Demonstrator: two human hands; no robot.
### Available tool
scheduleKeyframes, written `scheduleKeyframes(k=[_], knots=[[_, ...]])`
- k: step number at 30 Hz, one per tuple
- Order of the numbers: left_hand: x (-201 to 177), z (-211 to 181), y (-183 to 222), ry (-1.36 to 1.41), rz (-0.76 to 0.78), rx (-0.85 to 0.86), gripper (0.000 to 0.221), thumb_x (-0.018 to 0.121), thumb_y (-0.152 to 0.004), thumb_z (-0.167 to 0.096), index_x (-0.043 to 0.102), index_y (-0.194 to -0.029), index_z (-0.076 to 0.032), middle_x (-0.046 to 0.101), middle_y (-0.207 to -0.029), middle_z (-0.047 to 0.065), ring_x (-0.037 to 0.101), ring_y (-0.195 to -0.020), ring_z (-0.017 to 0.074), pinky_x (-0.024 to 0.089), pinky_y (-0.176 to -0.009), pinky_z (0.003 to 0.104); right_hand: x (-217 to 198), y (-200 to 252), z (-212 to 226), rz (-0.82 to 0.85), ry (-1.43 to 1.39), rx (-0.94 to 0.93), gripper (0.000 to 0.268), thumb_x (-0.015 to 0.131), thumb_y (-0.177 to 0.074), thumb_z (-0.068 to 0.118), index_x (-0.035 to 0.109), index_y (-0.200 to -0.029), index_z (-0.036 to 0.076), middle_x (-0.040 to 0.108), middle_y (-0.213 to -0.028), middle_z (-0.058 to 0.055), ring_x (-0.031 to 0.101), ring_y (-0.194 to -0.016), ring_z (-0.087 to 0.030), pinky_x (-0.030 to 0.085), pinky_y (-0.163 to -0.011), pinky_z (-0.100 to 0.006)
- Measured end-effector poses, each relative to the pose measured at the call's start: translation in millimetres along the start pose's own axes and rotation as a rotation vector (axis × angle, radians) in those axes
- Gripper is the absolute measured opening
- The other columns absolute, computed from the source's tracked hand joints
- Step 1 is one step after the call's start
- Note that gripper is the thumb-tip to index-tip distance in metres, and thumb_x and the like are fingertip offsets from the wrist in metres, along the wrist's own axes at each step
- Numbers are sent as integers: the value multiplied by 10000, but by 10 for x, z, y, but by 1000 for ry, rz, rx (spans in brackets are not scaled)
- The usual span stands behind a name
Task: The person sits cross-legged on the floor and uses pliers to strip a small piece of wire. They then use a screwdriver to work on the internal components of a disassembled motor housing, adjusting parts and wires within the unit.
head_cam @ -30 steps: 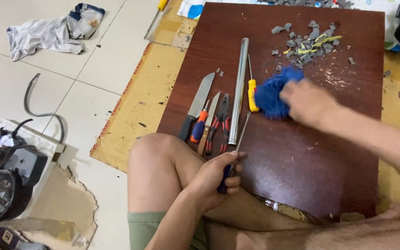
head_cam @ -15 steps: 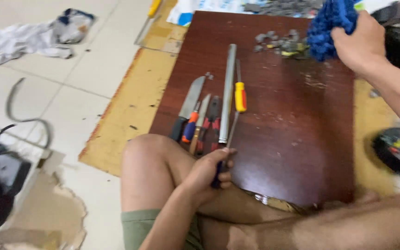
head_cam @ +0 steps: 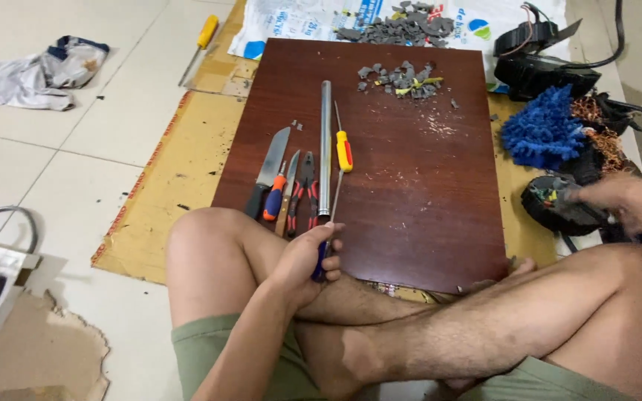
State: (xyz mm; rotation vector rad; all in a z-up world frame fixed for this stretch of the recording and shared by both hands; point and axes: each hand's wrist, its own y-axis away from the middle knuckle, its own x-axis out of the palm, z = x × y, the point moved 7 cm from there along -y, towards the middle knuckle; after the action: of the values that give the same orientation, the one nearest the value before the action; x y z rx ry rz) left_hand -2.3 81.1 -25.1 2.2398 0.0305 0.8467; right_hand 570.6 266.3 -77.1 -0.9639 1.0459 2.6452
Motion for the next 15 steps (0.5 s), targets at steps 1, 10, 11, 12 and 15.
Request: scheduleKeyframes(k=[1, 10, 11, 12, 15], knots=[[2, 8, 21, -6, 2, 8, 258, 526, -1042, -278, 601, -1217, -103, 522, -846, 13, 409, -560, 108, 364, -513, 282, 27, -46, -52, 19, -9, 26, 413, 683, -985, 273, 554, -1321, 70, 679, -1142, -131, 665, -999, -309, 578, -816, -514], [17, 82, 32, -163, -30, 85, 251, 535, -1040, -245, 611, -1223, -92, 529, -846, 14, 429, -545, 112, 379, -490, 289, 213, -412, -278, 140, -76, 174, 461, 714, -929, 288, 602, -1322, 73, 717, -1137, -147, 680, -1024, -314, 566, -852, -526], [18, 83, 20, -171, -28, 90, 239, 537, -1039, -244, 615, -1209, -94, 528, -843, 17, 432, -542, 112, 380, -488, 287, 232, -451, -306, 152, -81, 186, 467, 717, -923, 290, 607, -1322, 73, 721, -1137, -148, 682, -1027, -315, 564, -856, -528], [16, 84, 10, -178, -27, 95, 228, 540, -1038, -242, 619, -1196, -96, 528, -840, 20, 434, -539, 111, 381, -485, 286, 244, -491, -323, 159, -86, 196, 472, 721, -917, 291, 613, -1322, 73, 725, -1136, -150, 684, -1030, -315, 563, -860, -529], [-3, 109, -12, -174, -24, 91, 166, 567, -1048, -243, 567, -1117, -92, 526, -834, 18, 426, -530, 113, 372, -477, 287, 297, -545, -336, 184, -108, 221, 489, 731, -898, 296, 629, -1322, 74, 738, -1135, -155, 689, -1038, -317, 559, -872, -533]])
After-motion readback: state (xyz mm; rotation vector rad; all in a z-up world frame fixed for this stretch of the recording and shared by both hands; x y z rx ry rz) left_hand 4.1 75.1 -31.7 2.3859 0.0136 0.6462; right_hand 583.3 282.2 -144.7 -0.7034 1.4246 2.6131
